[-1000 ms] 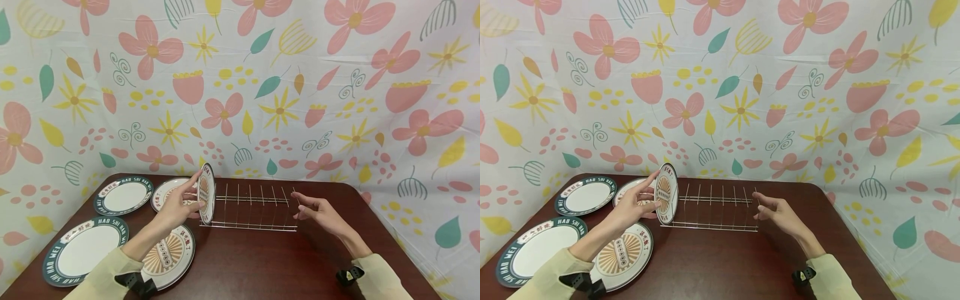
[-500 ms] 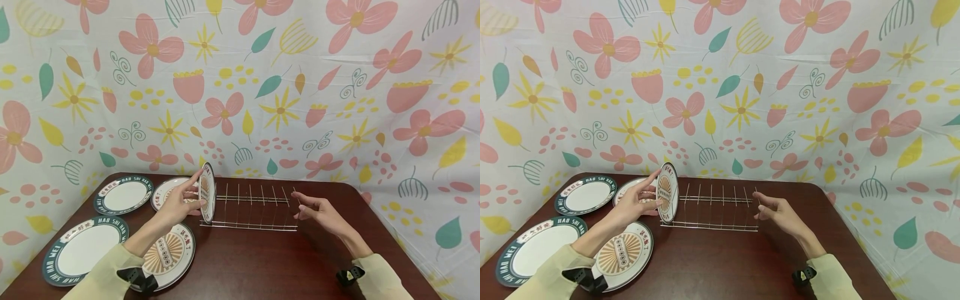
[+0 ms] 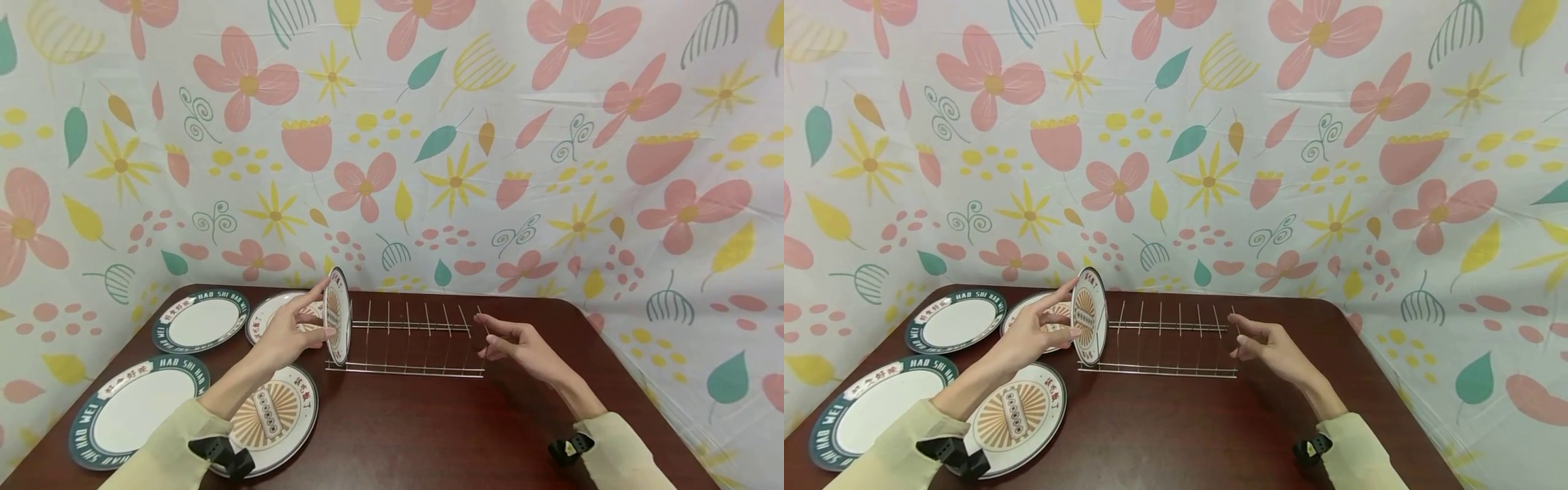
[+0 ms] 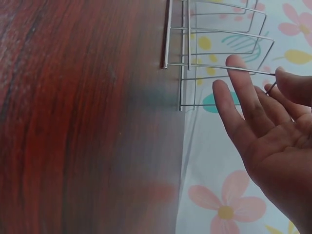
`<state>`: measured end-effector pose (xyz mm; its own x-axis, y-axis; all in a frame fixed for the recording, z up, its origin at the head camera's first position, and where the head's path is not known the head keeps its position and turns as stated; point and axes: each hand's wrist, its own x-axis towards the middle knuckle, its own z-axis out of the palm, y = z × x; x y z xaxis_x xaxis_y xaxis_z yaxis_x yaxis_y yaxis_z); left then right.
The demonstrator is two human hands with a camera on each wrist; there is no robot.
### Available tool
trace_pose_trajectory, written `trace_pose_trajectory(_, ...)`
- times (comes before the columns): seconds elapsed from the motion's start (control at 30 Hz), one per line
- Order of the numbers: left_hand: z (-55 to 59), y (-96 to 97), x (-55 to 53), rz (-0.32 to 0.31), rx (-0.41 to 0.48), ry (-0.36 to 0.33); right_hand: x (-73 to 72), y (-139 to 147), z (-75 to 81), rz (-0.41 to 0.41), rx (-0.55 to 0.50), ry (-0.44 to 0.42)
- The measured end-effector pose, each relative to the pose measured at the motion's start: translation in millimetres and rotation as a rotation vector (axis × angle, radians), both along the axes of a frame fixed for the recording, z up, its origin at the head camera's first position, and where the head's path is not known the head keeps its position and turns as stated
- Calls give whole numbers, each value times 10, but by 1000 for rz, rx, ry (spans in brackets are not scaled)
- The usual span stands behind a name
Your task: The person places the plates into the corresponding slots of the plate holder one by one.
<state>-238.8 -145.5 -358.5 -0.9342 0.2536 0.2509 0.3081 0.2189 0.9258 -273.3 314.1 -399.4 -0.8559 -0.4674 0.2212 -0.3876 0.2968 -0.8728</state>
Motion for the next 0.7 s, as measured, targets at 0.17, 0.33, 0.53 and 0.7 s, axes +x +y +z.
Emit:
trace_pose_trajectory(0.17,-4,-5,-7,7,-20,38,0,-15,7,4,-7,7)
trace_pose_trajectory(0.33,5,-13,-9,16,-45,64,1,-25,17,2,-13,10)
trace_pose_trajectory(0.53,27,-79,45,41,-126,118,-8,-29,8,28,-18,14)
trace_pose_trajectory(0.7,46,-234,110,66,-168,144,1,-24,0,32,-21,22)
